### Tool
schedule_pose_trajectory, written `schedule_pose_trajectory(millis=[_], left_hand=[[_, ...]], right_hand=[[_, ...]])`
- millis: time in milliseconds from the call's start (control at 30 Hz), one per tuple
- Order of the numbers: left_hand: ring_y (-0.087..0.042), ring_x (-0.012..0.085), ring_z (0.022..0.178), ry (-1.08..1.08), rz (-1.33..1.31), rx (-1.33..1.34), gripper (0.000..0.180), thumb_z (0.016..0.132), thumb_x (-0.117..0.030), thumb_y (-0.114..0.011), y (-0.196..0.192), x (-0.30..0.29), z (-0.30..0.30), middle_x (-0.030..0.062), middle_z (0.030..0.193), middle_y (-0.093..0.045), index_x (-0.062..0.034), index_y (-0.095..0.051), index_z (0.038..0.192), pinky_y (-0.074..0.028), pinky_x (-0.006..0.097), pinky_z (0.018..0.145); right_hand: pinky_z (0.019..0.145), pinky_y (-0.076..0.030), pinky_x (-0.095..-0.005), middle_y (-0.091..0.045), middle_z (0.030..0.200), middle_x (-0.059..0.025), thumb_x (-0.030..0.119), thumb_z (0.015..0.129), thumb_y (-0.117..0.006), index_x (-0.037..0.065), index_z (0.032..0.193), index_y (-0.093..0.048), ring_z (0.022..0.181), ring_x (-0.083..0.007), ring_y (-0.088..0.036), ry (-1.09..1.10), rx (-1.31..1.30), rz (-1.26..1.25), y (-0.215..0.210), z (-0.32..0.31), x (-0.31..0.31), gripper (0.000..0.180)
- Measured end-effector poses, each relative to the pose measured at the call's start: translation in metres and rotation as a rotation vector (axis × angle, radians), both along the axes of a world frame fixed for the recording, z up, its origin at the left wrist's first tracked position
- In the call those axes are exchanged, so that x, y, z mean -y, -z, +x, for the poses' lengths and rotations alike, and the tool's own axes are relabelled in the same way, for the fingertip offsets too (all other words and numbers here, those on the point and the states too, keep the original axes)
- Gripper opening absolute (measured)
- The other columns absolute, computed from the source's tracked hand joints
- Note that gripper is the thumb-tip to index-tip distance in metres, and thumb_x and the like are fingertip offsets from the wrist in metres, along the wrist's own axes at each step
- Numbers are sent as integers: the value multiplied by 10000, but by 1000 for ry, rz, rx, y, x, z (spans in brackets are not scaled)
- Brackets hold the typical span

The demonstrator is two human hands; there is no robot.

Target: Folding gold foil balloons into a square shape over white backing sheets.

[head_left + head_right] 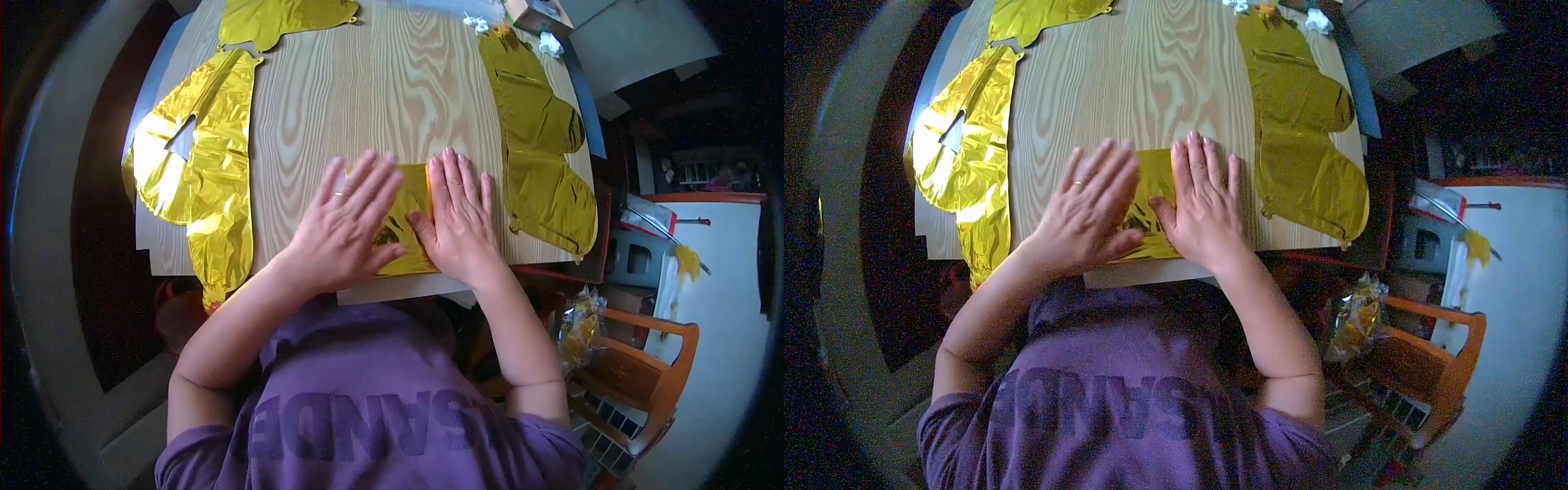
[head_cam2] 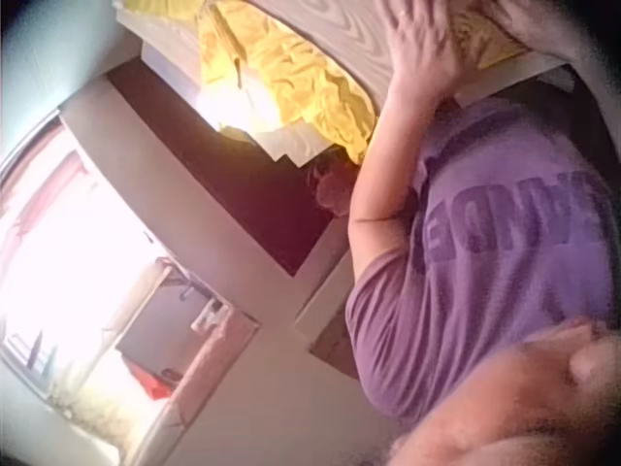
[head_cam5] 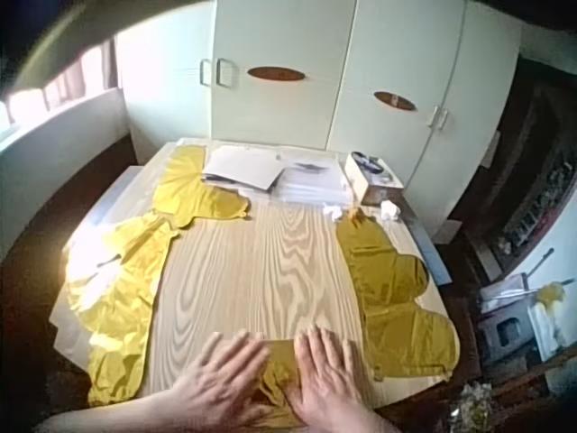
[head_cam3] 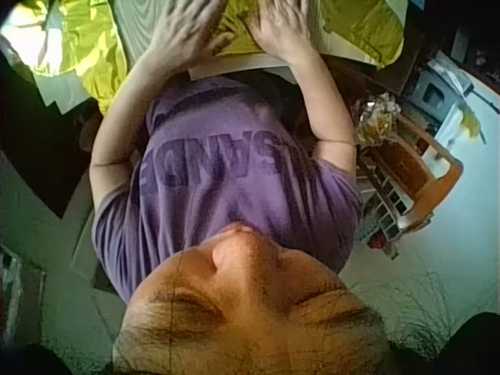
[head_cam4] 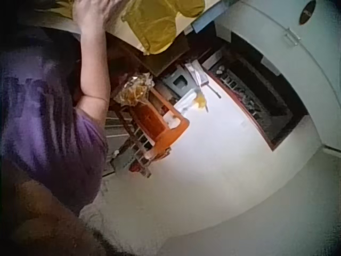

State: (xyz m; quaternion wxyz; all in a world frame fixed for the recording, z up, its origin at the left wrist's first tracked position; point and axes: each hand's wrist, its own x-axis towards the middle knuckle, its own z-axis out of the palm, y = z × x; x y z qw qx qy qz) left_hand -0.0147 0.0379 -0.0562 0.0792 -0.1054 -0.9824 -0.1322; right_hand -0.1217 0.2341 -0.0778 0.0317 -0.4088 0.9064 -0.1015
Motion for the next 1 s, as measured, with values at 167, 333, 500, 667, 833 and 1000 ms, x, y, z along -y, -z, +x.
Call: schedule_pose_trajectory(millis=[167, 333, 500, 667, 833, 1000], left_hand=[[-292, 337, 1503, 133, 56, 40, 878, 911, -584, -559, 18, -9, -2, 194, 1599, -341, 16, -362, 1520, -186, 515, 1232], [-284, 339, 1508, 127, 1, 91, 916, 896, -639, -538, 13, 10, 14, 197, 1601, -337, 8, -364, 1521, -186, 517, 1229], [-255, 329, 1523, 107, 37, 160, 983, 849, -636, -618, 9, 22, 21, 192, 1616, -316, 9, -338, 1536, -163, 533, 1230], [-268, 393, 1502, 141, 187, 151, 904, 813, -512, -731, -16, -22, 10, 220, 1547, -395, -10, -411, 1494, -157, 618, 1204], [-458, 346, 1382, 295, 71, -74, 688, 814, -375, -691, 12, -40, 34, 189, 1471, -484, 18, -569, 1366, -366, 478, 1155], [-560, 308, 1264, 344, -46, -221, 538, 816, -268, -630, 29, -21, 52, 167, 1372, -562, 16, -641, 1272, -469, 436, 1067]], right_hand=[[1220, -88, -599, -220, 1646, -223, 498, 1009, -452, -4, 1575, -242, 1531, -378, -200, -7, -39, -15, 2, -1, -1, 785], [1211, -101, -613, -220, 1644, -228, 491, 997, -483, -9, 1571, -251, 1529, -382, -202, 0, -22, -13, 0, 1, -1, 795], [1210, -103, -614, -226, 1639, -232, 486, 993, -491, -4, 1571, -255, 1524, -394, -206, -9, -37, -38, 4, 0, -1, 794], [1213, -110, -593, -216, 1645, -230, 494, 1002, -480, 1, 1579, -243, 1531, -383, -196, -19, -75, 10, 5, -2, -1, 795], [1209, -105, -612, -233, 1641, -226, 506, 989, -479, 4, 1580, -243, 1531, -369, -208, -4, -60, 3, 5, 0, 0, 811], [1202, -111, -626, -239, 1635, -231, 511, 990, -469, -7, 1569, -262, 1518, -401, -212, -12, -58, -5, 1, -1, 0, 804]])
